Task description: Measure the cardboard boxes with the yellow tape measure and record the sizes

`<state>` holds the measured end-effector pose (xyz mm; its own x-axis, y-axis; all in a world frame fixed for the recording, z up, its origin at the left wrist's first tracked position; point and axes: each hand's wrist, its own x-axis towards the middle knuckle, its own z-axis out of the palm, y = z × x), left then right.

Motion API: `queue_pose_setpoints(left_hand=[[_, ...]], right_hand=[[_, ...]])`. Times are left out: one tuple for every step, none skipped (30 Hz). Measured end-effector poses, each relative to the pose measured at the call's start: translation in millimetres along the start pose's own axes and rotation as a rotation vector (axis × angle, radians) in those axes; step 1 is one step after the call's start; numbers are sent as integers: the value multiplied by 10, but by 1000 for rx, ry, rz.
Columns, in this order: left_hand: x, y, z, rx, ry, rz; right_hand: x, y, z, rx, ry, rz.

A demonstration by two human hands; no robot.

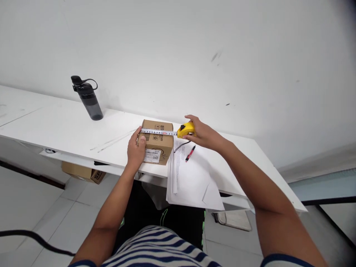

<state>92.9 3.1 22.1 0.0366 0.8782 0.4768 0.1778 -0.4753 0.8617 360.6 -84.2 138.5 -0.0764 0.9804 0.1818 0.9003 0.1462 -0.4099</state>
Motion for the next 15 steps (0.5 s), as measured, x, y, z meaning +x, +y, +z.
queue_pose_setpoints(left_hand=[[0, -2, 5, -7, 1, -1], [0, -3, 10, -17, 3, -6], [0, -5, 17, -31, 5, -15], [-2, -6, 24, -47, 6, -25], [-3, -6, 31, -65, 5, -36], [-5, -5, 37, -82, 6, -46], [-8, -4, 42, -95, 5, -55], [-11, 0, 46, -102, 4, -59], [-15, 4, 47, -105, 3, -60], [-20, 10, 47, -105, 2, -58], [-24, 16, 46, -107, 1, -59], [-25, 21, 46, -112, -1, -64], [-24, 26, 45, -122, -6, -74], [-19, 31, 46, -137, -11, -89], [-9, 34, 48, -154, -15, -107]], right_hand=[[5, 2, -12, 2, 7, -3], [16, 1, -27, 2, 24, -8], [33, -5, -40, 2, 49, -17], [57, -19, -48, 5, 75, -30], [90, -44, -48, 11, 95, -44], [134, -82, -36, 21, 105, -61], [187, -133, -8, 33, 103, -80], [251, -198, 35, 44, 89, -101], [323, -276, 94, 51, 74, -126], [402, -362, 165, 54, 65, -154], [485, -455, 245, 56, 57, -187], [568, -548, 328, 58, 64, -224], [647, -639, 410, 64, 70, -260], [718, -725, 486, 74, 73, -290], [779, -802, 552, 86, 75, -311]])
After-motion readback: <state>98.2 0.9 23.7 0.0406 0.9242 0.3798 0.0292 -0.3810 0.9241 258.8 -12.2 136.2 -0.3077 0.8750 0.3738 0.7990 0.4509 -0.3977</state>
